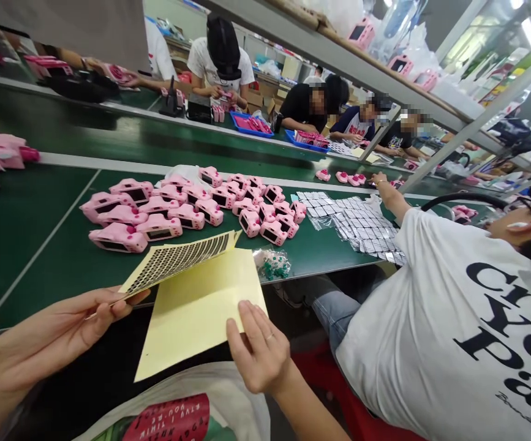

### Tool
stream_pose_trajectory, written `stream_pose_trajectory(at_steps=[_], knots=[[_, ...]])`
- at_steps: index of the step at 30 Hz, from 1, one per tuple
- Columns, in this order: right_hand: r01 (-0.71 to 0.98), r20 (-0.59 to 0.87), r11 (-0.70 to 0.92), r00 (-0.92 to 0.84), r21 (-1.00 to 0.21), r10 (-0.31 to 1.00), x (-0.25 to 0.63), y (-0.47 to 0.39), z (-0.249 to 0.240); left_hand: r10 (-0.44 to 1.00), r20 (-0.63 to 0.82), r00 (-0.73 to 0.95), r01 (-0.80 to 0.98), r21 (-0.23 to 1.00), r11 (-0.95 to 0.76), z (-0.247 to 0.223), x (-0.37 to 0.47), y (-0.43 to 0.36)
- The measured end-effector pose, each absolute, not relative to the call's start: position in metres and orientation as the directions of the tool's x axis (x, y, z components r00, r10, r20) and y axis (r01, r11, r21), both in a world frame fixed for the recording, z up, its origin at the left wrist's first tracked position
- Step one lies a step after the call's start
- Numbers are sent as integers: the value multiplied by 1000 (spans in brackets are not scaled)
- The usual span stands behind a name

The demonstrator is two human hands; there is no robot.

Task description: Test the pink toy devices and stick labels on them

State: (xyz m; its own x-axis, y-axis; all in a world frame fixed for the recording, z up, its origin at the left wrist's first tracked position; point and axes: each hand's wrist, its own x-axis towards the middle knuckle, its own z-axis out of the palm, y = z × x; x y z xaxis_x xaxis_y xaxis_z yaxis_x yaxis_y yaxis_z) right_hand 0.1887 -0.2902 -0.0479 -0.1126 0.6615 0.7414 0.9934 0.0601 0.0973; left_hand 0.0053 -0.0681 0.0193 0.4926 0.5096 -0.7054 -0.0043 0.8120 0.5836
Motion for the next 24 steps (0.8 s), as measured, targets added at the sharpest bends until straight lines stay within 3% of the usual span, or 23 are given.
stream_pose_trajectory(at_steps=[5, 9, 12, 14, 17, 21, 24], knots=[[999, 661, 35, -8, -28, 750, 190, -244, -89, 558, -573, 600, 76, 735, 674, 5, 6, -71], [990, 568, -3, 82, -138, 819, 199, -232, -96, 498, -556, 665, 237, 790, 566, -13, 7, -76], [952, 601, 29, 170, -306, 781, 206, -250, -91, 495, -537, 684, 339, 834, 436, -24, 9, -75], [859, 617, 7, 362, -512, 699, 208, -262, -88, 482, -523, 703, 411, 851, 326, -27, 10, -71], [664, 482, -102, 632, -741, 607, 204, -268, -86, 415, -529, 740, 469, 848, 245, -26, 9, -66], [541, 311, -211, 713, -814, 629, 194, -258, -88, 322, -556, 767, 485, 830, 277, -28, 5, -61], [424, 191, -219, 733, -879, 653, 191, -251, -94, 351, -540, 765, 483, 841, 242, -35, 8, -58]])
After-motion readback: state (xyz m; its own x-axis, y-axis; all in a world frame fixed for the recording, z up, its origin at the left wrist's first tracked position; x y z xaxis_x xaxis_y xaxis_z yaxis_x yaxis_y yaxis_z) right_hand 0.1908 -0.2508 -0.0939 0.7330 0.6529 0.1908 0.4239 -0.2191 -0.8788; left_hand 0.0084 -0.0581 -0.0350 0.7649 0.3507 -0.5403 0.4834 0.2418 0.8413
